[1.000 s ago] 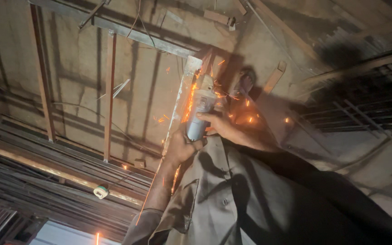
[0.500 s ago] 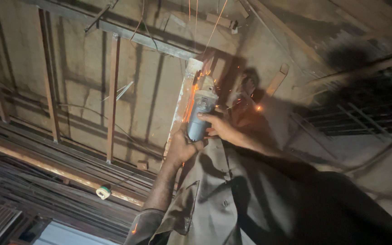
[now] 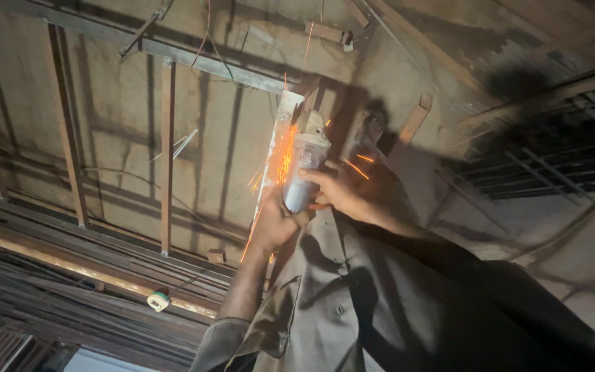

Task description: The person uses an angle grinder to grind the welded joints of a metal frame, producing sparks as they work along the frame's corners. They reposition the grinder and steady the frame with the other hand while grinding different joints.

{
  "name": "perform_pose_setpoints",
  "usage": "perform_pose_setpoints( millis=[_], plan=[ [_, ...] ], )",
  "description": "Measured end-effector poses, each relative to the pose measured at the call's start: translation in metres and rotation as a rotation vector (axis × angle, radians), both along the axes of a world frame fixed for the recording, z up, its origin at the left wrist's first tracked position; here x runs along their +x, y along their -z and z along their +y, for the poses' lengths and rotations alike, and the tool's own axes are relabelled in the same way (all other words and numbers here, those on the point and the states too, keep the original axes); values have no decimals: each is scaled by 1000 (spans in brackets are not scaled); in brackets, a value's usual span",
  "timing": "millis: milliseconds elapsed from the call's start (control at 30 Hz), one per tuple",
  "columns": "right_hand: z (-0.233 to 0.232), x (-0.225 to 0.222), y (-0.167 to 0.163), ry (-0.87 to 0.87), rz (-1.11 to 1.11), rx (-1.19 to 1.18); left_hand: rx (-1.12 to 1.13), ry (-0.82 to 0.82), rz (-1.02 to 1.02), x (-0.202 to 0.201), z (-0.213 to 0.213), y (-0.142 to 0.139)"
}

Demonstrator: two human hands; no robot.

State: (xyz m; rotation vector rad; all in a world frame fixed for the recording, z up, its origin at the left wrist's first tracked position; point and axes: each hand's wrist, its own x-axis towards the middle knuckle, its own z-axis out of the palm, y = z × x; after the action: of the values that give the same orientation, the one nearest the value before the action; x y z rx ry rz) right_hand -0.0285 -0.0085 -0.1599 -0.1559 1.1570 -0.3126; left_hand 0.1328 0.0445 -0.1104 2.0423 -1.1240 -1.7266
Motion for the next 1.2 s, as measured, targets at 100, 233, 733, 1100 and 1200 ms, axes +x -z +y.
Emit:
perform_pose_setpoints(
  millis=[100, 233, 733, 1100, 1200],
  plan=[
    [0, -2, 4, 62, -58, -17, -7, 29, -55, -1, -6, 0],
    [3, -3, 6, 35, -59, -35, 139, -190, 162, -6, -1, -2],
    [1, 1, 6, -140, 96, 77, 135, -102, 96, -6, 0, -4],
    [-9, -7, -10, -71, -5, -19, -40, 4, -2, -4, -2, -1],
    [-9, -7, -11, -56, -45, 19, 60, -38, 4, -6, -5, -3]
  ],
)
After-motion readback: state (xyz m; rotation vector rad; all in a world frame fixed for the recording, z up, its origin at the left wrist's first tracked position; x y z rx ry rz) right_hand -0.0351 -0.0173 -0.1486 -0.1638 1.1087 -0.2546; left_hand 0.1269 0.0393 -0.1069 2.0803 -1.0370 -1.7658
